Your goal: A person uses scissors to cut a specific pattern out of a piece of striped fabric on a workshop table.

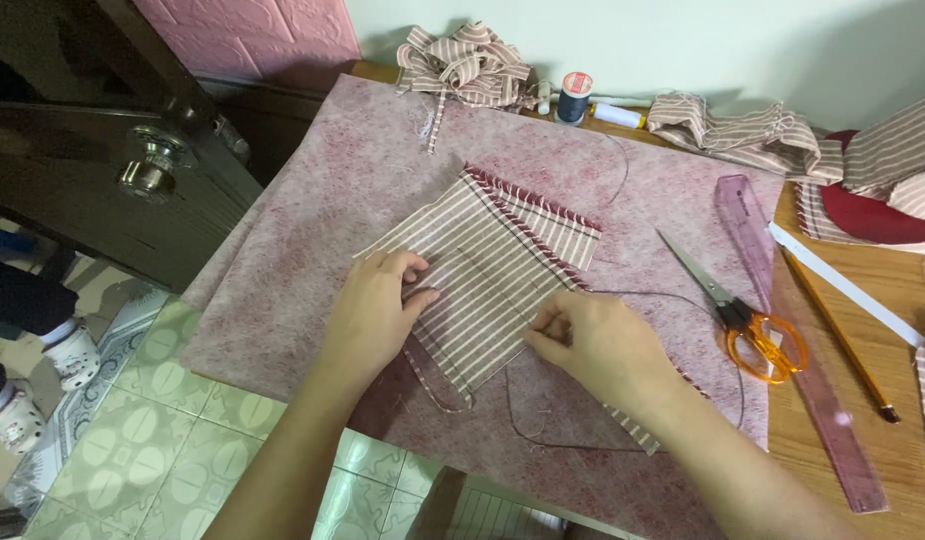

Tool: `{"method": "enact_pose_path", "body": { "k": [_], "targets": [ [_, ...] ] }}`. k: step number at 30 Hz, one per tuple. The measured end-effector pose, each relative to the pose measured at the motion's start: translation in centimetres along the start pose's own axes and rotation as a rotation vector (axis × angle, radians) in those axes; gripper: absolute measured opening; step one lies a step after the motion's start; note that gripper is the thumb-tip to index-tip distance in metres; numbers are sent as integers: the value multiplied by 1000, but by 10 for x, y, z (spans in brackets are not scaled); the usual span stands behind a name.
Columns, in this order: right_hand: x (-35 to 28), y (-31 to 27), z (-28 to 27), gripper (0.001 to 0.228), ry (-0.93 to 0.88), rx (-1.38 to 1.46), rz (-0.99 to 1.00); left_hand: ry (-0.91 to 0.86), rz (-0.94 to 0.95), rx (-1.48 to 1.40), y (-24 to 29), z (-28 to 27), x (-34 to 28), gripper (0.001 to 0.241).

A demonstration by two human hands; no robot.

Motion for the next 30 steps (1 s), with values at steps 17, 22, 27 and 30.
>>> {"method": "enact_pose_path", "body": {
  "k": [17,22,27,30],
  "targets": [
    [-1,-2,-2,24,-79,50,144,-130,-114,-80,6,-26,-9,26],
    [0,-2,-5,24,-91,38,154,-133,-134,-77,1,-24,-9,27],
    [2,-1,-3,27,-104,65,156,-147,-136,-49,-1,-22,-3,28],
    [3,2,-2,29,-104,82,176,-144,-126,-35,-5,-19,0,27]
  ]
}}
Point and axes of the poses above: each hand's wrist, its own x-axis towards the middle knuckle, its own z-axis out of the palm, y = z × x, the point moved 4 cm from there along x, towards the middle knuckle
